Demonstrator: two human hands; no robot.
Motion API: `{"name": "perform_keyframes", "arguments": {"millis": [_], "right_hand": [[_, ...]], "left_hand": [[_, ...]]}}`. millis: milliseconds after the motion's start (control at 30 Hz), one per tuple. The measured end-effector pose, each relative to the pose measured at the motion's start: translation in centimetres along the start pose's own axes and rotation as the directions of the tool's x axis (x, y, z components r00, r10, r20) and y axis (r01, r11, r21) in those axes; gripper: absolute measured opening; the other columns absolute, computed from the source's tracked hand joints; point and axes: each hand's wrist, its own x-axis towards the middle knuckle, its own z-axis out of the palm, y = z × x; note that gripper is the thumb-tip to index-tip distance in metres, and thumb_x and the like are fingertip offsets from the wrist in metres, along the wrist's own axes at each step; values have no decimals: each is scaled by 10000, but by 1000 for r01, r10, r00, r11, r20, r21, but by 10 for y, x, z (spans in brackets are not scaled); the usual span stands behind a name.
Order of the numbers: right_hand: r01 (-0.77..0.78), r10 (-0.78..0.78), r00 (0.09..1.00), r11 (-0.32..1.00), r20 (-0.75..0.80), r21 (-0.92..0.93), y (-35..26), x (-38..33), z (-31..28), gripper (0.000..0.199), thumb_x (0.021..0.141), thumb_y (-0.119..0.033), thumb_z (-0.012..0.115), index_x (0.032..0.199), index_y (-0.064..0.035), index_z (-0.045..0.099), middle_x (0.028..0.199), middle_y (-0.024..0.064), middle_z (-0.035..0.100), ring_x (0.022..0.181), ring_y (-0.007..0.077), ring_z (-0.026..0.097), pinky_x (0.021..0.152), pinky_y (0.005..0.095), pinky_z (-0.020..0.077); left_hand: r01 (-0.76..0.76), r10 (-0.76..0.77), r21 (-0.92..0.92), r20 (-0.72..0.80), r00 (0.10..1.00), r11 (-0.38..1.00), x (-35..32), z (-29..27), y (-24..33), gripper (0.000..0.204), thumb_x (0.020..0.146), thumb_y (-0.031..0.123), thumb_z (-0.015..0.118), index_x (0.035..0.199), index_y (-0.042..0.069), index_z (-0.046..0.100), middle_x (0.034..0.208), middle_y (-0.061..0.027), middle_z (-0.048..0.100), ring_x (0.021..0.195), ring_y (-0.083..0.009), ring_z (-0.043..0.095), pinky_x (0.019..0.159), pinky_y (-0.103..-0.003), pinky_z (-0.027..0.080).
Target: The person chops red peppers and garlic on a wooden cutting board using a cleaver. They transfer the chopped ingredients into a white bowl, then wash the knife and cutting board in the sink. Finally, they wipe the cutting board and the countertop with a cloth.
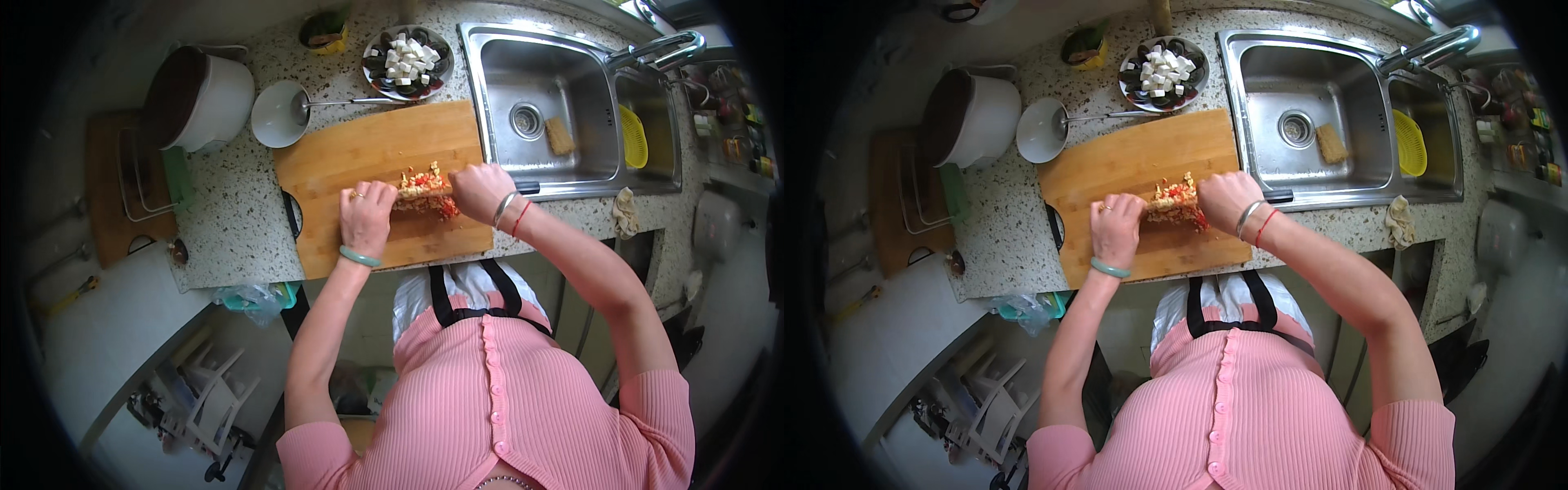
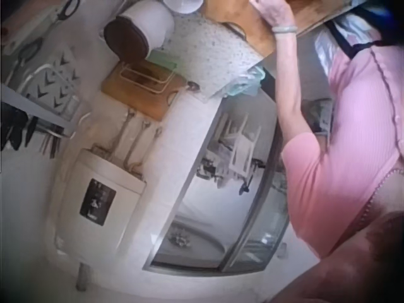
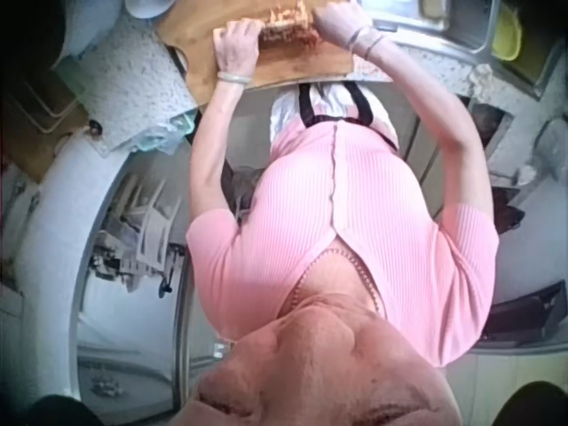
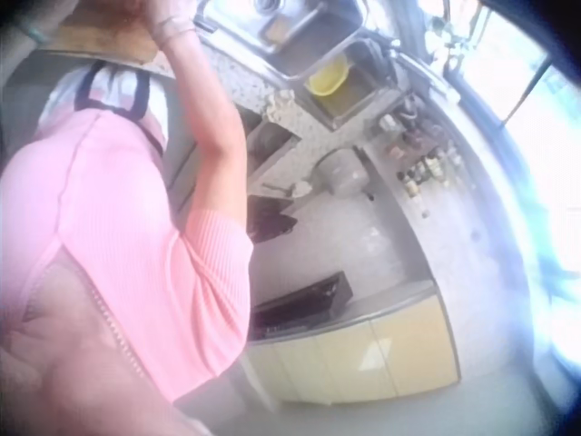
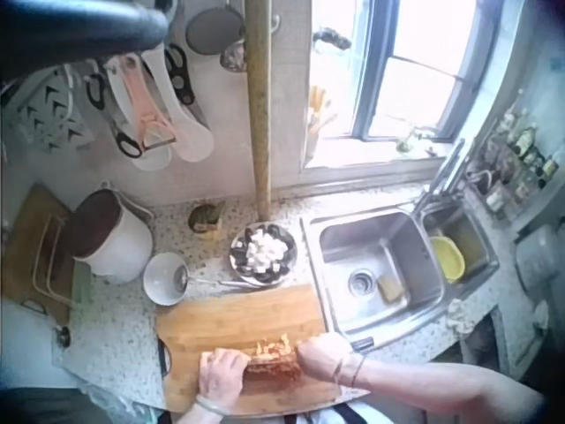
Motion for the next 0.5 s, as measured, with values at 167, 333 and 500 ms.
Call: {"name": "perform_keyframes", "arguments": {"millis": [167,333,500], "right_hand": [[0,0,1000,999,-2,-35,10,14,-10,164,799,-131,556,729,-58,684,759,166,683,718,335,688,643,412,550],[-23,23,1000,1000,-3,4,20,12,14,148,816,-147,539,836,-65,661,742,162,679,703,339,682,620,425,544],[-14,13,998,1000,-54,-14,20,3,19,173,859,-245,590,853,-77,629,693,157,652,665,358,662,584,447,530]], "left_hand": [[-36,36,4,-20,999,999,19,8,-7,89,798,95,611,868,137,576,850,-1,575,846,-195,551,767,-356,373],[-11,12,65,-25,1000,998,9,19,9,129,778,71,569,884,145,573,852,6,566,852,-186,550,765,-352,367],[-33,33,9,-24,999,999,16,11,4,159,760,39,578,884,139,582,850,1,572,864,-187,550,777,-355,368]]}}
